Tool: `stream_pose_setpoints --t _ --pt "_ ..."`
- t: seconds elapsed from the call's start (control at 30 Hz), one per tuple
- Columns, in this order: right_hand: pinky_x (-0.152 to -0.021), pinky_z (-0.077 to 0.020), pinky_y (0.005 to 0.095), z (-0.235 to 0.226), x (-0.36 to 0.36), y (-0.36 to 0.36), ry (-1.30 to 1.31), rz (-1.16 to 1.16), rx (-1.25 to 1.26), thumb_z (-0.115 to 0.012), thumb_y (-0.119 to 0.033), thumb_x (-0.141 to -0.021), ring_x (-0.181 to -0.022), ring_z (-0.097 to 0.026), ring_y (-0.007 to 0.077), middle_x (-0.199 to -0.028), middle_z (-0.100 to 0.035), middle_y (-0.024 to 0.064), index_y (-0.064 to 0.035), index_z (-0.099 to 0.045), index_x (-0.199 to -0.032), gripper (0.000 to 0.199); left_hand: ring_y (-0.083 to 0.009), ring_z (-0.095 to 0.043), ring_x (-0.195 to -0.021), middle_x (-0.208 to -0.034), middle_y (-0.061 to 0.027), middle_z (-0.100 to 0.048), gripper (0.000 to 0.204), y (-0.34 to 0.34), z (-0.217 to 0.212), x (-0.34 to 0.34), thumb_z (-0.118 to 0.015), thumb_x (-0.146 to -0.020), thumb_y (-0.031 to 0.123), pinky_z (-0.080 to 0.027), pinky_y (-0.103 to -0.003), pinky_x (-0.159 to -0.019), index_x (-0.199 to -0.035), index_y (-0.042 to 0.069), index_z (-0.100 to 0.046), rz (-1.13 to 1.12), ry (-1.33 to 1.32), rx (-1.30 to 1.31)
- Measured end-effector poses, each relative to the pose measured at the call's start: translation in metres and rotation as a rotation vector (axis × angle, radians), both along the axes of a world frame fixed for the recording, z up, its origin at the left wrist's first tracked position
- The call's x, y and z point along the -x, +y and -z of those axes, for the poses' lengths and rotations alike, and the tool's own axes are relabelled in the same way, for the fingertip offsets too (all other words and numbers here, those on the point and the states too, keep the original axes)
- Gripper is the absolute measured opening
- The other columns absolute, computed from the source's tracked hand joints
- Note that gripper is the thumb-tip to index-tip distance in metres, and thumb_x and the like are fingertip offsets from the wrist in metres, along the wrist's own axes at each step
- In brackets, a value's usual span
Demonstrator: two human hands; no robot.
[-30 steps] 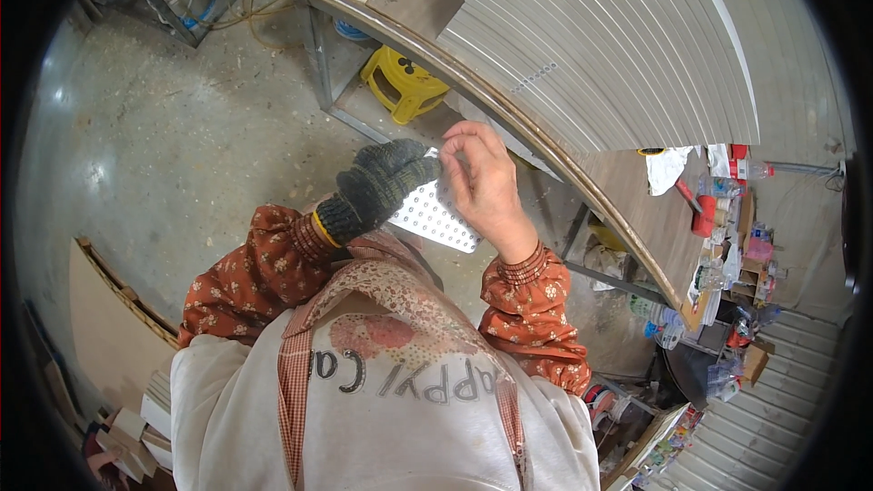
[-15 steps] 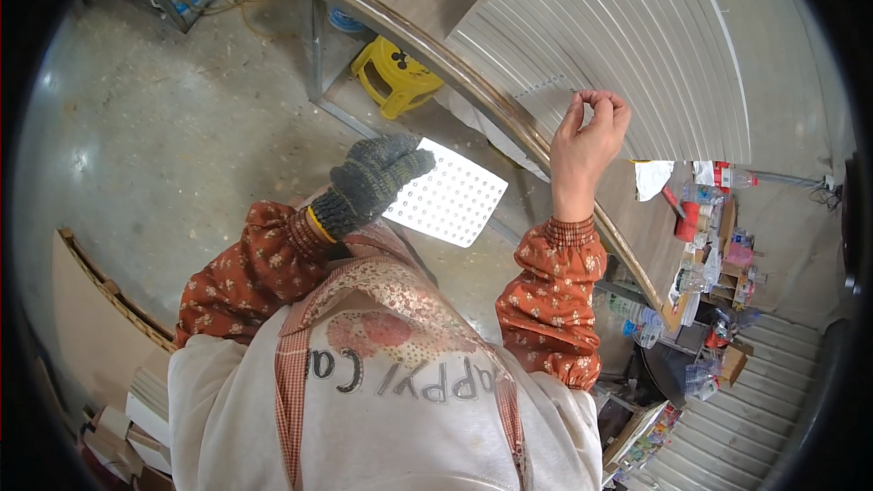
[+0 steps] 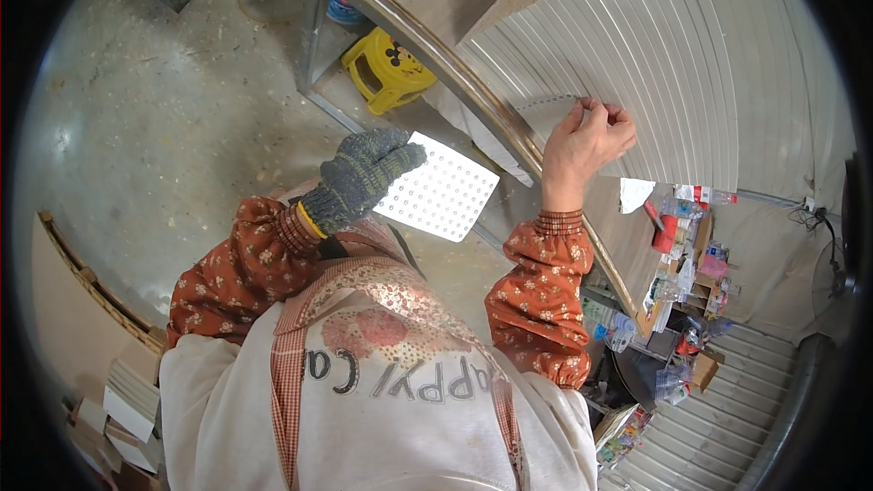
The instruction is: The person applies small circular labels to the edges of white wooden panels, taking them from a sticker sheet and pressing them onto the side of each panel in a large stack.
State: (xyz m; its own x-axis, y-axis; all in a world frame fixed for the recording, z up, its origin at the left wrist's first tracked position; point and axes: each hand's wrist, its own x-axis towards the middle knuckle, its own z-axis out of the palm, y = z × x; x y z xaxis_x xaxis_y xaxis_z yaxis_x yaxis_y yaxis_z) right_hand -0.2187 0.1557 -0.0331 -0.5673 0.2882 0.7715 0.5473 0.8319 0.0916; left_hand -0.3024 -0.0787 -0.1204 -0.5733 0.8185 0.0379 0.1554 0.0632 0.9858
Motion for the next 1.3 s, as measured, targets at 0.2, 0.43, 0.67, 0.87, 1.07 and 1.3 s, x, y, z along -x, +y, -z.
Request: stream_pose_setpoints --t 0.2,0.43,0.67,0.87,1.07,1.3 --pt "-0.081 -0.0345 0.0441 0.001 0.001 0.000 -0.004 0.029 -0.022 -0.065 -0.002 -0.068 -0.093 -0.041 0.0326 -0.096 -0.043 0.0156 -0.0022 -0.062 -0.080 0.013 -0.0225 -0.058 -0.080 -0.092 -0.0117 -0.061 0.018 0.002 0.000 -0.002 -0.061 -0.084 0.014 -0.048 -0.032 -0.072 -0.100 0.006 -0.064 -0.038 -0.008 -0.086" --pt "-0.078 -0.0337 0.0435 0.001 0.001 0.001 -0.009 0.052 -0.049 -0.065 -0.004 -0.069 -0.091 -0.041 0.0313 -0.095 -0.042 0.0143 -0.0034 -0.063 -0.081 0.013 -0.0269 -0.060 -0.088 -0.100 -0.0133 -0.061 0.023 0.002 0.015 0.002 -0.059 -0.083 0.007 -0.050 -0.033 -0.076 -0.106 0.008 -0.064 0.056 -0.126 -0.046" --pt "-0.079 -0.0337 0.0441 0.002 0.001 0.002 -0.019 0.085 -0.046 -0.065 -0.005 -0.069 -0.092 -0.041 0.0313 -0.095 -0.042 0.0140 -0.0046 -0.064 -0.082 0.013 -0.0269 -0.060 -0.085 -0.099 -0.0135 -0.060 0.022 -0.001 0.012 0.000 -0.059 -0.083 0.006 -0.050 -0.033 -0.075 -0.105 0.007 -0.064 -0.005 0.147 -0.063" --pt "-0.079 -0.0339 0.0449 0.003 0.002 0.004 -0.018 0.102 -0.056 -0.065 -0.005 -0.069 -0.093 -0.041 0.0320 -0.096 -0.043 0.0143 -0.0051 -0.064 -0.082 0.013 -0.0279 -0.060 -0.086 -0.101 -0.0145 -0.060 0.025 -0.001 0.007 0.000 -0.059 -0.082 0.005 -0.050 -0.034 -0.076 -0.106 0.007 -0.064 -0.006 -0.055 -0.032" --pt "-0.080 -0.0336 0.0452 0.005 0.002 0.005 -0.012 0.124 -0.061 -0.065 -0.006 -0.069 -0.094 -0.042 0.0321 -0.095 -0.044 0.0143 -0.0055 -0.064 -0.082 0.013 -0.0284 -0.059 -0.088 -0.103 -0.0151 -0.060 0.025 -0.003 0.007 0.002 -0.060 -0.082 0.005 -0.050 -0.034 -0.077 -0.106 0.007 -0.064 0.010 0.048 -0.027" --pt "-0.082 -0.0334 0.0453 0.008 0.001 0.010 0.033 0.080 -0.060 -0.065 -0.006 -0.070 -0.095 -0.043 0.0311 -0.095 -0.046 0.0131 -0.0052 -0.064 -0.080 0.010 -0.0282 -0.059 -0.085 -0.099 -0.0140 -0.060 0.026 -0.004 0.013 -0.001 -0.060 -0.081 0.005 -0.049 -0.033 -0.076 -0.106 0.008 -0.064 -0.055 0.105 -0.060"
